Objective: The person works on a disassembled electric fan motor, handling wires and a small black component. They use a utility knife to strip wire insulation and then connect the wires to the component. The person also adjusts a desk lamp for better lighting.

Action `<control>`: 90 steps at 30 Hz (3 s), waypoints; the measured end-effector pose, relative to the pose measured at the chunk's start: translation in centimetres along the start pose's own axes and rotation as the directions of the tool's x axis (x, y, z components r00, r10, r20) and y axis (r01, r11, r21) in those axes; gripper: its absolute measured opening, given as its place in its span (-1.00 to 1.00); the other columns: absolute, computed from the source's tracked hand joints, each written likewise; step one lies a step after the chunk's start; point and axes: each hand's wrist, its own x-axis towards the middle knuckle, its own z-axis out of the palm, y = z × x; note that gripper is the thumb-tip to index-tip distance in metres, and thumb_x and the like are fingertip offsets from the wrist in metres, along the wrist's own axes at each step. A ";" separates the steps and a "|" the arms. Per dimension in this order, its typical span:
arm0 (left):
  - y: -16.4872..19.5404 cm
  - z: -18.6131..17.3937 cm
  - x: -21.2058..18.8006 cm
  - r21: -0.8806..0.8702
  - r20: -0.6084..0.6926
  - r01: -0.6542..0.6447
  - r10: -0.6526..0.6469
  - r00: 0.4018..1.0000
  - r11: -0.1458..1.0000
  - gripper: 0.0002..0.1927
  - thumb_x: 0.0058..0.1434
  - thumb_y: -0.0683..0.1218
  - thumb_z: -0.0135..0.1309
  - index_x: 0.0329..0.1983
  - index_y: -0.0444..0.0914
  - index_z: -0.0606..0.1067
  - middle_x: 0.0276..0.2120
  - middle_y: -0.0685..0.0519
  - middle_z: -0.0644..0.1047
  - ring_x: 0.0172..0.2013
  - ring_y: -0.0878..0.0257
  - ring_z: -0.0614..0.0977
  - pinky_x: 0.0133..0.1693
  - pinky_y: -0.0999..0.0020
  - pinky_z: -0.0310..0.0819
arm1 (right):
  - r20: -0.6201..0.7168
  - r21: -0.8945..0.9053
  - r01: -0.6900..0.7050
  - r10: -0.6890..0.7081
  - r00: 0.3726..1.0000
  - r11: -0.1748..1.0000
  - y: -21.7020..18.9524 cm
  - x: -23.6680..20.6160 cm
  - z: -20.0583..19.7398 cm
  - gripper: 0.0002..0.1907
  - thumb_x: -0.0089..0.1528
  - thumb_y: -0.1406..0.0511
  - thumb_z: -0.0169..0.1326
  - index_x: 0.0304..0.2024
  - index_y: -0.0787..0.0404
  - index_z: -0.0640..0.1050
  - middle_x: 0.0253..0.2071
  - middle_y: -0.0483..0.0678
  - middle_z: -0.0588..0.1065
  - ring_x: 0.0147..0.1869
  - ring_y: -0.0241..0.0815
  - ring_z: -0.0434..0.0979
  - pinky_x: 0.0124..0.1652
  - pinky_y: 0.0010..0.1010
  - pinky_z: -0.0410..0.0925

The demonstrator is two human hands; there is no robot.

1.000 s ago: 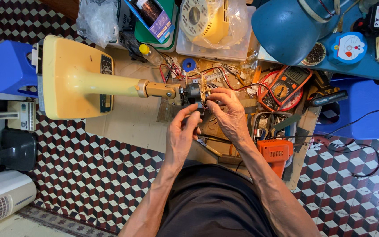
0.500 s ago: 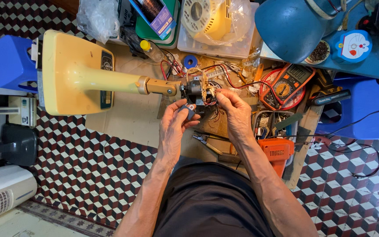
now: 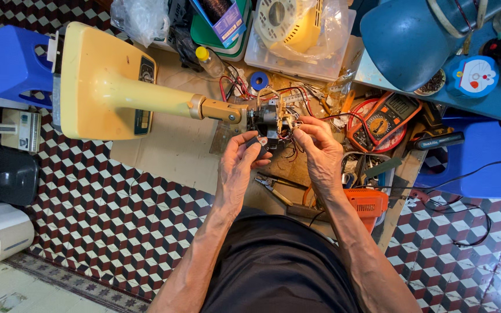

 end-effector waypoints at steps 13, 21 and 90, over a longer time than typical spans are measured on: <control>0.2 -0.5 0.2 0.023 0.028 -0.042 0.042 0.999 0.999 -0.52 0.35 -0.13 0.05 0.32 -0.33 0.38 -0.13 0.00 0.58 -0.18 0.31 0.66 -0.10 0.47 0.61 | 0.038 -0.043 0.010 -0.009 0.999 0.999 -0.2 0.6 -0.1 -0.82 0.30 0.31 0.22 -0.12 0.29 0.63 0.21 -0.06 0.47 0.04 -0.33 0.53 0.01 -0.49 0.46; -0.5 -1.0 1.0 -0.038 0.013 -0.028 0.028 1.000 0.999 -0.45 0.33 -0.13 0.10 0.34 -0.37 0.29 -0.10 -0.06 0.59 -0.18 0.28 0.66 -0.11 0.43 0.61 | 0.097 -0.121 0.061 -0.049 0.994 0.991 -0.8 0.5 0.0 -0.82 0.30 0.32 0.20 -0.07 0.27 0.62 0.26 -0.03 0.41 0.17 -0.31 0.50 0.06 -0.46 0.46; 2.4 -0.8 1.3 -0.024 0.027 0.012 -0.012 1.000 1.000 -0.52 0.34 -0.09 0.11 0.29 -0.32 0.38 -0.17 0.03 0.59 -0.22 0.32 0.65 -0.10 0.41 0.62 | 0.036 0.452 -0.459 0.499 0.866 0.765 3.7 4.3 -1.5 -0.67 0.19 0.33 0.25 -0.02 0.35 0.62 -0.05 -0.02 0.63 0.03 -0.26 0.57 0.05 -0.40 0.38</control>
